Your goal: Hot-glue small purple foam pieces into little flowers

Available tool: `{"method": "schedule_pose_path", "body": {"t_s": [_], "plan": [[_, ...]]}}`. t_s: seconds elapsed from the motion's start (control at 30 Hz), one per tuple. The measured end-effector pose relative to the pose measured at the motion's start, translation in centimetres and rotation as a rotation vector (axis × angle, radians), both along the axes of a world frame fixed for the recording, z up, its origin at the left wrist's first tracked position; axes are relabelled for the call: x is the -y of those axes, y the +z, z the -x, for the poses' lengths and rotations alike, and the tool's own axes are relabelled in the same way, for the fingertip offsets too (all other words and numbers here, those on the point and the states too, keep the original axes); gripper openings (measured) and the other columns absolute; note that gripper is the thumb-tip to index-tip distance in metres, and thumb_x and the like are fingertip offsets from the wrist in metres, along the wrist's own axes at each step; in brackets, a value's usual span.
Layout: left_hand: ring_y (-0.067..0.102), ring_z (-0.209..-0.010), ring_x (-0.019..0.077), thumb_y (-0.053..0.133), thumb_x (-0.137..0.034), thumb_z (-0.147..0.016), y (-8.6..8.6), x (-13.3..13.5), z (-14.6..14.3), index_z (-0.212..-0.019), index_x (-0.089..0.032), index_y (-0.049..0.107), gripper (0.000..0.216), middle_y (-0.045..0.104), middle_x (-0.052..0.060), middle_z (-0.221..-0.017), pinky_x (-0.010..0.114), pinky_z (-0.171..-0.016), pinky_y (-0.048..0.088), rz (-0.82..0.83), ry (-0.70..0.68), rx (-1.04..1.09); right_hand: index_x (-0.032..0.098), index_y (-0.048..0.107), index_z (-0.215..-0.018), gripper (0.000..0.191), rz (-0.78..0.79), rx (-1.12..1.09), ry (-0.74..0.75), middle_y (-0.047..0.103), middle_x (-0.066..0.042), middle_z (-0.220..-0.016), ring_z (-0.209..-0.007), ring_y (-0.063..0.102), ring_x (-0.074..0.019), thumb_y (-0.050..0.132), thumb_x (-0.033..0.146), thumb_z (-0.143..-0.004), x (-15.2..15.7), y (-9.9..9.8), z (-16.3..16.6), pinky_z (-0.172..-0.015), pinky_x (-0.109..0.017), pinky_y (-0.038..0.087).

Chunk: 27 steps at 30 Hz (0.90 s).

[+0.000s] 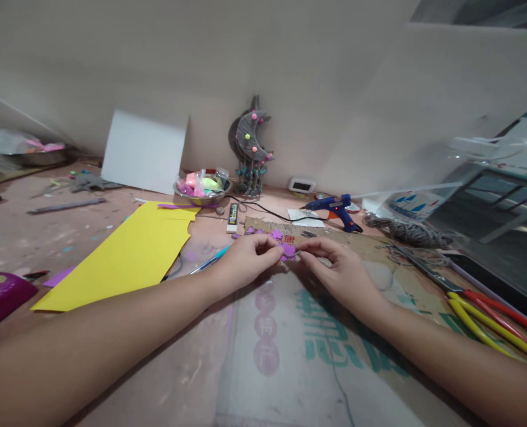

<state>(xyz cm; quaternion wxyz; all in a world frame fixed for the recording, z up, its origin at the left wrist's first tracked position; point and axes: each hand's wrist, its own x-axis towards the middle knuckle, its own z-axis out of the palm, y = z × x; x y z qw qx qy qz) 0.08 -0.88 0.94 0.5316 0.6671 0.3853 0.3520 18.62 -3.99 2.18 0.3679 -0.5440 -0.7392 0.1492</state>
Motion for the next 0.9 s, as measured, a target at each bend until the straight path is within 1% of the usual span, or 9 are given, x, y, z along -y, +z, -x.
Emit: {"method": "schedule_pose_path", "body": {"t_s": [0.1, 0.27, 0.37, 0.47, 0.53, 0.6, 0.67, 0.77, 0.9], "plan": [[0.046, -0.051, 0.0073, 0.054, -0.039, -0.079, -0.2, 0.1, 0.1, -0.071, -0.015, 0.055, 0.025, 0.054, -0.002, -0.061, 0.019, -0.048, 0.035, -0.049, -0.008, -0.039, 0.021, 0.067, -0.088, 0.014, -0.067, 0.007, -0.018, 0.07, -0.003, -0.084, -0.077, 0.065, -0.0172, 0.055, 0.025, -0.081, 0.0, -0.2, -0.1, -0.073, -0.03, 0.051], [0.049, -0.052, 0.0085, 0.05, -0.04, -0.081, -0.6, 0.0, 0.2, -0.075, -0.016, 0.057, 0.025, 0.054, -0.003, -0.06, 0.019, -0.048, 0.036, -0.068, -0.046, -0.083, 0.021, 0.068, -0.086, 0.015, -0.131, 0.03, 0.032, 0.071, -0.002, -0.083, -0.078, 0.066, -0.0173, 0.054, 0.019, -0.08, 0.1, -0.2, -0.2, -0.075, -0.03, 0.052], [0.049, -0.052, 0.0081, 0.051, -0.038, -0.08, -0.6, 0.0, 0.2, -0.074, -0.016, 0.057, 0.023, 0.054, -0.003, -0.061, 0.019, -0.049, 0.036, -0.065, -0.049, -0.079, 0.021, 0.068, -0.087, 0.017, -0.094, 0.026, 0.081, 0.071, -0.003, -0.086, -0.081, 0.066, -0.0174, 0.051, 0.018, -0.082, 0.0, -0.1, -0.1, -0.078, -0.031, 0.051], [0.049, -0.052, 0.0081, 0.052, -0.036, -0.079, -0.3, 0.0, 0.1, -0.074, -0.015, 0.058, 0.023, 0.056, -0.002, -0.062, 0.019, -0.049, 0.037, -0.054, -0.044, -0.063, 0.022, 0.063, -0.103, 0.023, -0.023, -0.042, 0.137, 0.068, -0.005, -0.102, -0.096, 0.063, -0.0191, 0.048, 0.021, -0.086, -0.1, -0.2, 0.0, -0.085, -0.034, 0.049], [0.049, -0.054, 0.0082, 0.053, -0.036, -0.078, -0.2, -0.1, 0.0, -0.073, -0.014, 0.059, 0.023, 0.057, -0.001, -0.063, 0.019, -0.05, 0.037, -0.045, -0.027, -0.058, 0.023, 0.054, -0.111, 0.024, 0.078, -0.171, 0.175, 0.067, -0.005, -0.1, -0.093, 0.064, -0.0188, 0.047, 0.026, -0.088, -0.2, -0.5, 0.1, -0.079, -0.033, 0.052], [0.047, -0.053, 0.0077, 0.055, -0.036, -0.077, -0.1, -0.1, 0.0, -0.07, -0.014, 0.058, 0.023, 0.056, -0.001, -0.062, 0.019, -0.049, 0.036, -0.032, -0.008, -0.051, 0.023, 0.048, -0.104, 0.018, 0.173, -0.318, 0.194, 0.066, -0.003, -0.086, -0.078, 0.065, -0.0166, 0.049, 0.031, -0.088, -0.4, -0.7, 0.1, -0.067, -0.03, 0.053], [0.045, -0.051, 0.0069, 0.056, -0.036, -0.077, -0.1, -0.2, 0.0, -0.068, -0.015, 0.056, 0.023, 0.054, -0.003, -0.06, 0.019, -0.049, 0.035, -0.011, -0.007, -0.034, 0.022, 0.046, -0.09, 0.015, 0.193, -0.362, 0.174, 0.062, 0.0, -0.075, -0.068, 0.063, -0.0145, 0.053, 0.033, -0.085, -0.6, -0.8, 0.1, -0.062, -0.027, 0.051], [0.045, -0.05, 0.0068, 0.055, -0.038, -0.078, 0.0, -0.2, 0.1, -0.069, -0.015, 0.055, 0.025, 0.054, -0.003, -0.06, 0.019, -0.049, 0.036, 0.02, -0.031, 0.0, 0.019, 0.052, -0.077, 0.017, 0.118, -0.223, 0.097, 0.061, 0.0, -0.071, -0.067, 0.061, -0.0144, 0.057, 0.034, -0.082, -0.7, -0.5, 0.0, -0.063, -0.026, 0.049], [0.045, -0.052, 0.0075, 0.055, -0.039, -0.078, 0.0, -0.2, 0.2, -0.068, -0.015, 0.055, 0.026, 0.054, -0.003, -0.061, 0.019, -0.05, 0.036, 0.007, -0.025, -0.004, 0.017, 0.062, -0.073, 0.025, 0.074, -0.035, 0.062, 0.064, -0.001, -0.068, -0.066, 0.059, -0.0152, 0.049, 0.035, -0.086, -0.4, 0.2, -0.2, -0.064, -0.026, 0.046]]}}
